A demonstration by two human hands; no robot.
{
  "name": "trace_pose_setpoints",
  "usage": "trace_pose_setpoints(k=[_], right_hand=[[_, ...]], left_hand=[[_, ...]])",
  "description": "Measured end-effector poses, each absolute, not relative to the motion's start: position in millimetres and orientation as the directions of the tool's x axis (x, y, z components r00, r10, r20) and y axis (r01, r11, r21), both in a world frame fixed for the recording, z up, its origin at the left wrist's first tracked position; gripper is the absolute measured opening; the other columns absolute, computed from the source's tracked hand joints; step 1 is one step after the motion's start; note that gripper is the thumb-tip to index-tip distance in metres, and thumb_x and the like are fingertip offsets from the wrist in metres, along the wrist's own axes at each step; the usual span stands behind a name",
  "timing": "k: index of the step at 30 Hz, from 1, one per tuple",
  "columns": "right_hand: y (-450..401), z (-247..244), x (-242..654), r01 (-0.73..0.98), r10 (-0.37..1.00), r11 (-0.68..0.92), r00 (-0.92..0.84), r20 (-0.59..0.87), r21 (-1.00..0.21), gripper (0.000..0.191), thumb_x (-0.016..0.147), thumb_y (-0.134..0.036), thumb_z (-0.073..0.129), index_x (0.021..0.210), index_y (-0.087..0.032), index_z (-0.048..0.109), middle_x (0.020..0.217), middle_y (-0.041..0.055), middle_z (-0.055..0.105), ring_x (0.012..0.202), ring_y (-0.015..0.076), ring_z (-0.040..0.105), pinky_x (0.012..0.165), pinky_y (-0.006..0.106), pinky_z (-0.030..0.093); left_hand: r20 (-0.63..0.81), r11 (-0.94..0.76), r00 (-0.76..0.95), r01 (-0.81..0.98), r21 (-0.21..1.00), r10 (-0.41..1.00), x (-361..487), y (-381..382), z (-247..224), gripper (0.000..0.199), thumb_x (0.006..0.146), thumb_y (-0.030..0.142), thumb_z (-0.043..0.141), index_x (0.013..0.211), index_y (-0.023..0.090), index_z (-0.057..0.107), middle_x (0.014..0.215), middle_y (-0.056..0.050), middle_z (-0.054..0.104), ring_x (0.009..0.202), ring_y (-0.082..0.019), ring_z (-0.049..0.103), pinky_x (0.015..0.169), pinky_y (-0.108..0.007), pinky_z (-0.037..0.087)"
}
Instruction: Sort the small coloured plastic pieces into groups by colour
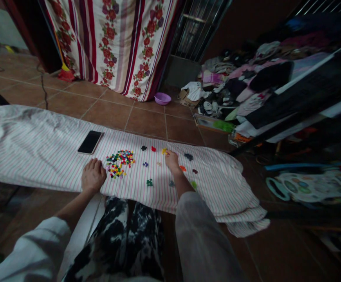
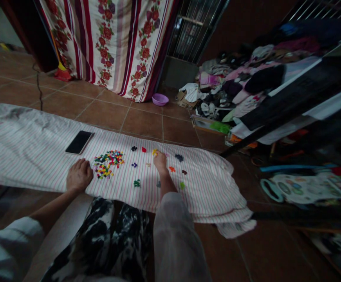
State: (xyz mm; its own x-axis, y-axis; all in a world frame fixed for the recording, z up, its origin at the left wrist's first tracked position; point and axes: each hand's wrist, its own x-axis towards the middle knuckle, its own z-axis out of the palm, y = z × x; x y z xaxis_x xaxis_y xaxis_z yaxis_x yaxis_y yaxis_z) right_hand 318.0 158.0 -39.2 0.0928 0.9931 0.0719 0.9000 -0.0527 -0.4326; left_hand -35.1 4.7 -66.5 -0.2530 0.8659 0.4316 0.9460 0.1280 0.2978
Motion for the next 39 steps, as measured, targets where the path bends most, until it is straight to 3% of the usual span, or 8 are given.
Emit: trace_pose_setpoints(k=[12, 23, 34, 39], right_hand=[[161.2, -37.5, 316.7, 0.893, 0.997, -0.050, 0.073, 0.036, -0.447, 0.039, 0.087, -0.010, 0.045, 0.119, -0.017, 0.067, 0.113, 0.0096, 0.071, 0.104, 0.0196, 0.065, 0.092, 0.027, 0.047], [158.7, -41.6, 318.3, 0.876, 0.992, -0.010, 0.069, 0.105, -0.482, 0.043, 0.081, -0.009, 0.043, 0.113, -0.017, 0.070, 0.107, 0.0100, 0.072, 0.101, 0.0202, 0.066, 0.092, 0.030, 0.048], [147.2, -34.1, 295.5, 0.885, 0.996, 0.080, -0.049, 0.078, -0.459, 0.035, 0.082, -0.008, 0.045, 0.100, -0.018, 0.074, 0.105, 0.0074, 0.073, 0.099, 0.0176, 0.065, 0.093, 0.027, 0.047], [135.0, -33.1, 270.9, 0.858, 0.977, 0.209, -0.168, 0.128, -0.469, 0.031, 0.084, -0.011, 0.048, 0.096, -0.021, 0.075, 0.102, 0.0056, 0.074, 0.100, 0.0169, 0.065, 0.093, 0.026, 0.046]], left_hand=[[0.450, 0.122, -0.256, 0.944, 0.305, 0.856, -35.5, 5.2, -66.9, 0.035, 0.088, 0.024, 0.043, 0.112, 0.010, 0.063, 0.126, -0.019, 0.061, 0.128, -0.032, 0.049, 0.107, -0.049, 0.039], [0.423, 0.120, -0.261, 0.936, 0.332, 0.868, -36.5, 5.0, -68.4, 0.037, 0.088, 0.025, 0.042, 0.115, 0.007, 0.062, 0.130, -0.021, 0.059, 0.130, -0.032, 0.046, 0.109, -0.048, 0.034], [0.418, 0.123, -0.261, 0.936, 0.329, 0.870, -36.8, 5.0, -68.8, 0.037, 0.088, 0.025, 0.041, 0.114, 0.008, 0.062, 0.130, -0.021, 0.059, 0.130, -0.033, 0.046, 0.109, -0.048, 0.035], [0.422, 0.126, -0.269, 0.933, 0.338, 0.866, -35.8, 4.4, -66.6, 0.036, 0.087, 0.026, 0.040, 0.112, 0.009, 0.062, 0.129, -0.020, 0.059, 0.129, -0.032, 0.047, 0.108, -0.048, 0.036]])
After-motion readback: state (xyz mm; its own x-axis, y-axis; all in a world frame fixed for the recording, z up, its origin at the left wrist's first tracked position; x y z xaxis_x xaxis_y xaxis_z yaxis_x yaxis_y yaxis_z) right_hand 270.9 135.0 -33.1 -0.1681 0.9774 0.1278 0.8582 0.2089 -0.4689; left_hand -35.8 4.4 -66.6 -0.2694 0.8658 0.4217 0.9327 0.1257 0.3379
